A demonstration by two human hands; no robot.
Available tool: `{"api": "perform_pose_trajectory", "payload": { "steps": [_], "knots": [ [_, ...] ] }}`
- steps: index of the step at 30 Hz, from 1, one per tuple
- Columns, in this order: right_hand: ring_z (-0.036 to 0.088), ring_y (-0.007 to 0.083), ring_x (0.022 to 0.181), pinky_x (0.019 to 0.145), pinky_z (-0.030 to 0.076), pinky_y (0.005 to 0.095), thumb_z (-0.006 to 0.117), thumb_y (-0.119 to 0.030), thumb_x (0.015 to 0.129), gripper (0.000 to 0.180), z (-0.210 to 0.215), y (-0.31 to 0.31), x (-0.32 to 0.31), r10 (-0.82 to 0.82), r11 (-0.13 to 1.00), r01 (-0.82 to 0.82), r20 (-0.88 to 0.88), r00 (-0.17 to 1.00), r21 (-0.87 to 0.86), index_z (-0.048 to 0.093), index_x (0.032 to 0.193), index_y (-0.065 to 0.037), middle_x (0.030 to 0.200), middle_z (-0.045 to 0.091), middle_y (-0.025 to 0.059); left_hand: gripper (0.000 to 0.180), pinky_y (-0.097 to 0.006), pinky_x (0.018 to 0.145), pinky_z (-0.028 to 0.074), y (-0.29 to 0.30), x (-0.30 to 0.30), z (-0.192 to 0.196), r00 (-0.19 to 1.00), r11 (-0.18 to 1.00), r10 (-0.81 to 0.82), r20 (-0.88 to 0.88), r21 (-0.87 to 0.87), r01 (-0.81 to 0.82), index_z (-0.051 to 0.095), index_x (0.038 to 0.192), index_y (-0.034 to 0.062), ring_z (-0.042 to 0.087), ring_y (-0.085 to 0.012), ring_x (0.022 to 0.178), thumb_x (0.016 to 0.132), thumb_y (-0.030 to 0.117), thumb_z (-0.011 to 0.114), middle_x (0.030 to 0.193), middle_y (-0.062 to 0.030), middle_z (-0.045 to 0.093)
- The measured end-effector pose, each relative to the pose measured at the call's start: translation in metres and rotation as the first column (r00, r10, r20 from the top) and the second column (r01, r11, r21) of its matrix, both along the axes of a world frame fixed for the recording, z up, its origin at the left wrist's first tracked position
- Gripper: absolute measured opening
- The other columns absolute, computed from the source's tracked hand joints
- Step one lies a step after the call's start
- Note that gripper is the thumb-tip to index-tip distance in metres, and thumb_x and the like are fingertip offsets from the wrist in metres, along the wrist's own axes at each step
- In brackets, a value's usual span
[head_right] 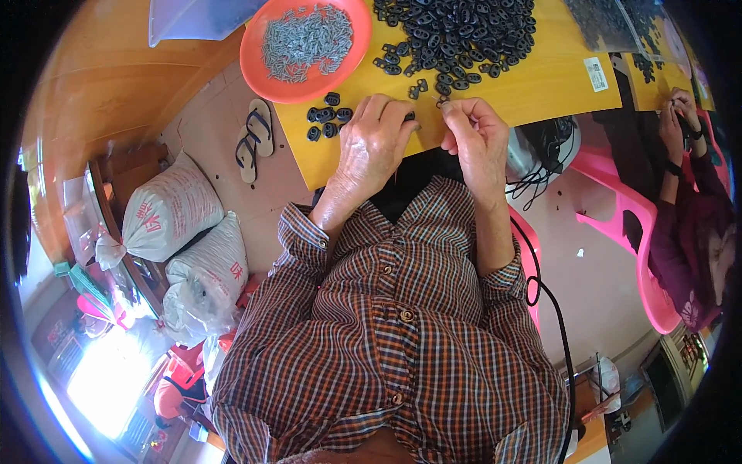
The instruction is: Assembling small hardware components by manually inserting metal pins into black plastic pieces at a workshop table.
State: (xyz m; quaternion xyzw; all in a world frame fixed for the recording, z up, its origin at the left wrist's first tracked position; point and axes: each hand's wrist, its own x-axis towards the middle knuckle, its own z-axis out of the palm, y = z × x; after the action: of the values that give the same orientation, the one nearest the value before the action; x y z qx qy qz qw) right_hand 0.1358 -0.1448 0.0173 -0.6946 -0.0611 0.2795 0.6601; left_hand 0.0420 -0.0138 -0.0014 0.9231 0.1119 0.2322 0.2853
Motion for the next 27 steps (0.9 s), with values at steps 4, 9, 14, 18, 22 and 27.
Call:
{"api": "perform_pose_trajectory", "payload": {
  "steps": [4,9,14,18,22,27],
  "knots": [
    [0.047,0.0037,0.054,0.050,0.036,0.0187,0.060,-0.016,0.089,0.014,0.000,0.001,-0.001,0.010,1.000,-0.010,-0.002,1.000,-0.013,0.062,0.085,-0.003,0.070,0.057,-0.0023,0.020,-0.040,0.063,0.050,0.001,0.000,-0.005,0.999,1.000,0.014,0.043,-0.005,-0.014,0.060,0.091,0.0027,0.057,-0.0333,0.075,0.072,0.003,0.067,0.082,-0.0133,0.053],
    [0.047,0.0035,0.054,0.049,0.035,0.0189,0.061,-0.017,0.090,0.015,0.002,0.003,-0.002,0.009,1.000,-0.009,0.007,1.000,-0.004,0.061,0.083,-0.003,0.069,0.056,-0.0020,0.020,-0.032,0.063,0.054,0.006,-0.003,-0.003,0.998,0.923,0.065,0.022,-0.381,-0.052,0.063,0.099,0.0005,0.065,-0.0226,0.074,0.080,0.001,0.066,0.088,-0.0096,0.063],
    [0.047,0.0041,0.051,0.047,0.034,0.0185,0.061,-0.018,0.090,0.018,0.010,0.009,-0.007,0.011,0.991,-0.002,-0.063,0.998,0.135,0.060,0.081,-0.002,0.066,0.055,-0.0003,0.021,-0.027,0.065,0.058,0.014,-0.004,0.005,0.992,0.053,0.059,0.113,-0.993,0.110,0.062,0.108,-0.0036,0.067,-0.0146,0.076,0.087,0.000,0.062,0.089,-0.0105,0.066],
    [0.047,0.0043,0.051,0.046,0.034,0.0182,0.060,-0.016,0.091,0.017,0.018,0.010,-0.009,0.081,0.984,-0.066,-0.089,0.993,0.167,0.059,0.082,-0.002,0.067,0.056,0.0003,0.021,-0.030,0.068,0.060,0.015,-0.005,0.004,0.981,-0.192,0.078,0.179,-0.963,0.191,0.061,0.111,-0.0036,0.068,-0.0181,0.078,0.091,-0.003,0.055,0.093,-0.0122,0.066],
    [0.048,0.0043,0.052,0.046,0.034,0.0181,0.057,-0.013,0.092,0.014,0.020,0.013,-0.011,0.058,0.968,-0.032,-0.100,0.993,0.250,0.060,0.086,-0.001,0.080,0.064,0.0069,0.023,-0.032,0.071,0.059,0.017,-0.006,-0.002,0.968,-0.295,0.095,0.233,-0.922,0.250,0.060,0.114,-0.0026,0.067,-0.0222,0.082,0.093,-0.001,0.051,0.097,-0.0135,0.066],
    [0.049,0.0048,0.053,0.046,0.035,0.0183,0.058,-0.013,0.092,0.014,0.018,0.013,-0.011,0.047,0.963,-0.025,-0.075,0.996,0.269,0.060,0.088,0.001,0.093,0.068,0.0127,0.024,-0.032,0.072,0.058,0.017,-0.003,0.002,0.973,-0.263,0.100,0.208,-0.938,0.227,0.060,0.114,-0.0029,0.067,-0.0221,0.082,0.092,-0.003,0.051,0.097,-0.0140,0.066]
  ]
}}
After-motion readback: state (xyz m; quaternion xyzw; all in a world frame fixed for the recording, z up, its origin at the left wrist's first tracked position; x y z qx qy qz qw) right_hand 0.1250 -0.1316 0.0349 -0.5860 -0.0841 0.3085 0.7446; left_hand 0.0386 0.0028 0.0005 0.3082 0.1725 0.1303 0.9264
